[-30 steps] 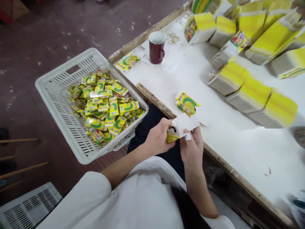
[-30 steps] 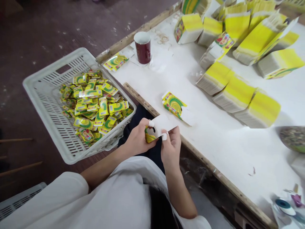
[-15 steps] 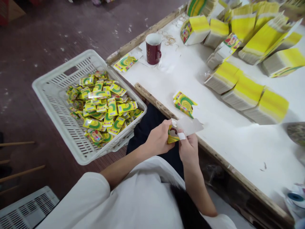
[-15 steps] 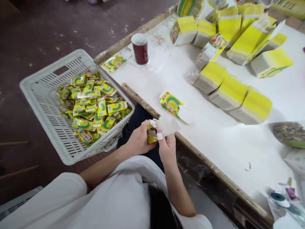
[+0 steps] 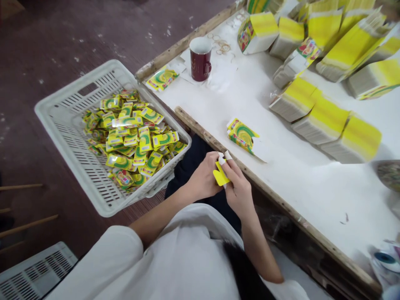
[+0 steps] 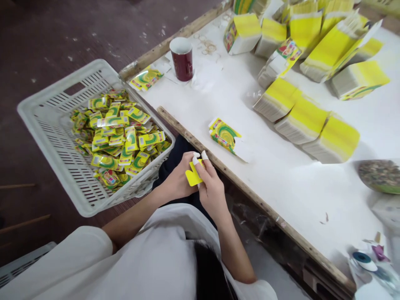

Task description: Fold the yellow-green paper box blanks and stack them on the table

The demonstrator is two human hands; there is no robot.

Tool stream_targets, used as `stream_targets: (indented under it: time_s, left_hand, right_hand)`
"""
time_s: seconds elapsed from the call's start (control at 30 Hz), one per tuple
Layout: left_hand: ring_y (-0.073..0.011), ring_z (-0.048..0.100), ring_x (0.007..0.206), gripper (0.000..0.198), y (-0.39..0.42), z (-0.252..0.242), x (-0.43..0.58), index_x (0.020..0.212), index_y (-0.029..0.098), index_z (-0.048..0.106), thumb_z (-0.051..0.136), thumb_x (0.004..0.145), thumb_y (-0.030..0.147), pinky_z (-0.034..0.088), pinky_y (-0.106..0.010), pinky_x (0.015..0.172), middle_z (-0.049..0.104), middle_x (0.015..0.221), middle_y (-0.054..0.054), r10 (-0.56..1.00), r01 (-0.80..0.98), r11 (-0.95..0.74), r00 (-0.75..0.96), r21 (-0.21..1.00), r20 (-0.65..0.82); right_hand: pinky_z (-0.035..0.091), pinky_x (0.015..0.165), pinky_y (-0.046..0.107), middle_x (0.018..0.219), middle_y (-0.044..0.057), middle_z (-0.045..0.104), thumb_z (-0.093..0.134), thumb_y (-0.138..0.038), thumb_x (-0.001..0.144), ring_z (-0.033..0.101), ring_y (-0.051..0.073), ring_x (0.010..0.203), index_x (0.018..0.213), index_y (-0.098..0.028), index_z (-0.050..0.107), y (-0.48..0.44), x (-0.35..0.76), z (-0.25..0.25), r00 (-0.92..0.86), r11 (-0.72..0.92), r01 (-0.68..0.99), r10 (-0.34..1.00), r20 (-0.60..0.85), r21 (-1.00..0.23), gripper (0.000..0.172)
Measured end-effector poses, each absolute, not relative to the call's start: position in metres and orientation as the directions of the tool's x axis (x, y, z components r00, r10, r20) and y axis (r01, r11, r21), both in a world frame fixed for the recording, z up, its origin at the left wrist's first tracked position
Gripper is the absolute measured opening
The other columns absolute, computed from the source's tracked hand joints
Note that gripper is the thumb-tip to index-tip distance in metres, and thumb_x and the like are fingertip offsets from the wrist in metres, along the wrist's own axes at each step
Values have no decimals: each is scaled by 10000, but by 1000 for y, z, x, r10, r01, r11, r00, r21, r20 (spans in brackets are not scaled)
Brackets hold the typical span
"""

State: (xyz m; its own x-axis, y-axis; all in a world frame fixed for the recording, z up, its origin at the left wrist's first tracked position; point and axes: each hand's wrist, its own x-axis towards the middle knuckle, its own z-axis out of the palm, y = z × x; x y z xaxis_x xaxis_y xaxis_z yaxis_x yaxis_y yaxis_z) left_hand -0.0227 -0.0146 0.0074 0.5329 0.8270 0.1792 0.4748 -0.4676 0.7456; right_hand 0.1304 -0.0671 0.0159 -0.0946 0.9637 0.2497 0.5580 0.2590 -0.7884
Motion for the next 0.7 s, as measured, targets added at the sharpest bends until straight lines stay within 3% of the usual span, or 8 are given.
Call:
stream_targets:
  time_s: [0.13,0.3,0.43,0.6,0.7]
  left_hand:
    - [-338,587,1201,683,-11,18,-38,1304,169,426,698,679,148,505,-515,1015,588,1287,-154,864,530,-400,491,748,114]
    - [-289,685,1097,610,-9,33,-52,1270,209,512,753,710,242,549,-413,951,684,1230,-99,845,536,-373,534,757,39]
    - [-296,705,1076,632,-9,37,-50,1279,183,526,773,703,270,560,-408,937,699,1234,-113,823,531,-398,567,748,34]
    - [-309,685,1126,637,-8,35,-47,1291,167,518,768,713,265,547,-420,967,687,1254,-134,833,524,-440,540,729,115]
    - [-303,696,1091,662,-6,36,-51,1314,185,497,768,718,283,551,-415,940,697,1228,-120,848,541,-428,517,724,116]
  right_hand:
    - [498,1094,508,1519,107,517,464,-219,987,509,290,1404,1456,-323,520,-61,144,6,-19,266,625,945,326,-734,484]
    - [521,1052,483,1543,125,474,523,-268,973,508,306,1400,1246,-284,667,-59,164,8,-229,312,626,950,215,-715,309]
    - [508,1055,469,1452,131,531,556,-230,937,525,284,1376,1159,-264,668,-58,172,21,-332,326,572,931,152,-753,250]
    - [452,1100,522,1417,175,515,570,-306,929,414,312,1450,1233,-228,539,-56,154,18,-172,260,512,965,199,-819,315]
    - [444,1102,531,1438,181,511,566,-333,938,394,317,1466,1263,-230,526,-53,149,15,-173,268,531,963,206,-804,344]
